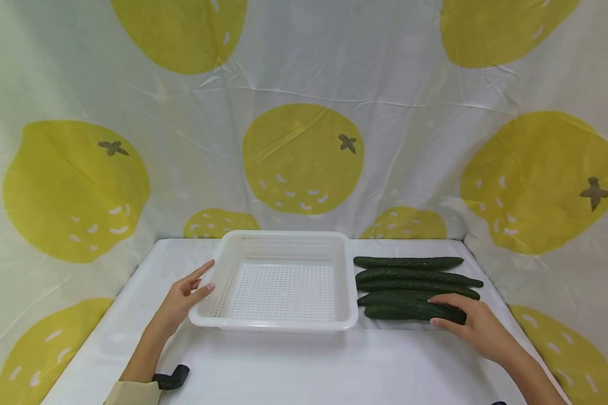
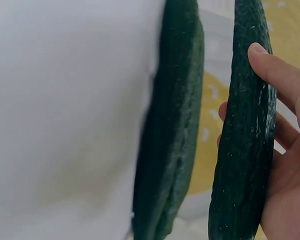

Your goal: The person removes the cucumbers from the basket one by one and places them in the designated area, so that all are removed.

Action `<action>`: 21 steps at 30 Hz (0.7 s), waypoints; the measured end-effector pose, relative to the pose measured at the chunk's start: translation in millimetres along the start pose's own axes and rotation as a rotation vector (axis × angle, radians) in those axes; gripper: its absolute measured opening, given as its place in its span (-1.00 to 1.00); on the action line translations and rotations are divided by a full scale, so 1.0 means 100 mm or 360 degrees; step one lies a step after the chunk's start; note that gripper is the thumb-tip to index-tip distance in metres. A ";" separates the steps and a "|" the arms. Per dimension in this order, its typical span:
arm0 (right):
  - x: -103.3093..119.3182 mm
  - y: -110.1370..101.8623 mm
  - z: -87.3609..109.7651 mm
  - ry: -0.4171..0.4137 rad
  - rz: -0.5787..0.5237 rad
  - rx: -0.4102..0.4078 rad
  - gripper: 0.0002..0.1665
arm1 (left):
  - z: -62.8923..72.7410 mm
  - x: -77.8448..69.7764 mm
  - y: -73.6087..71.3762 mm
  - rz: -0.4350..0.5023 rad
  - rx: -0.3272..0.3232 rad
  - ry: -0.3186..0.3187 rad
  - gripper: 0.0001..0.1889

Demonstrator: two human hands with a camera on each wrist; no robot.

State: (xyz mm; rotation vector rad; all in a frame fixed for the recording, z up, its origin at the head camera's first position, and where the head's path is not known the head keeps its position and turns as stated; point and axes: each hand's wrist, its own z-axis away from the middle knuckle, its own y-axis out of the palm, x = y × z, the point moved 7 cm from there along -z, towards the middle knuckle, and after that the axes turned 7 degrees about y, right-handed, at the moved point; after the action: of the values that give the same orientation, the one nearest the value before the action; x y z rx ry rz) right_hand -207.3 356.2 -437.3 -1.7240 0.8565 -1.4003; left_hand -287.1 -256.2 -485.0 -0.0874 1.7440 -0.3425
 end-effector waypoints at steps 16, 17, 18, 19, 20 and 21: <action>-0.04 0.39 0.00 -0.0206 -0.0038 0.0012 -0.53 | 0.00 0.02 -0.01 -0.0019 -0.0039 -0.0012 -0.29; -0.05 0.40 -0.01 -0.0207 -0.0033 0.0008 -0.53 | 0.00 0.01 0.00 -0.0016 -0.0035 -0.0010 -0.29; -0.07 0.41 -0.01 -0.0206 -0.0026 0.0005 -0.53 | 0.00 0.01 0.00 -0.0014 -0.0032 -0.0010 -0.29; -0.09 0.42 -0.01 -0.0205 -0.0019 -0.0001 -0.53 | 0.01 0.01 0.01 -0.0013 -0.0026 -0.0011 -0.29; -0.10 0.43 -0.01 -0.0219 -0.0002 -0.0010 -0.53 | 0.01 0.01 0.01 -0.0007 -0.0027 -0.0016 -0.29; -0.11 0.44 -0.01 -0.0233 0.0011 -0.0020 -0.52 | 0.02 0.01 0.02 -0.0002 -0.0025 -0.0019 -0.29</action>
State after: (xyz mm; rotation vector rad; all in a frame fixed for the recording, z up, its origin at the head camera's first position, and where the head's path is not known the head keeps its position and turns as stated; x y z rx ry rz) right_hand -211.9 343.2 -480.1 -1.8069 0.7913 -1.2491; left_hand -285.6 -255.1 -486.9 -0.1020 1.7353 -0.3284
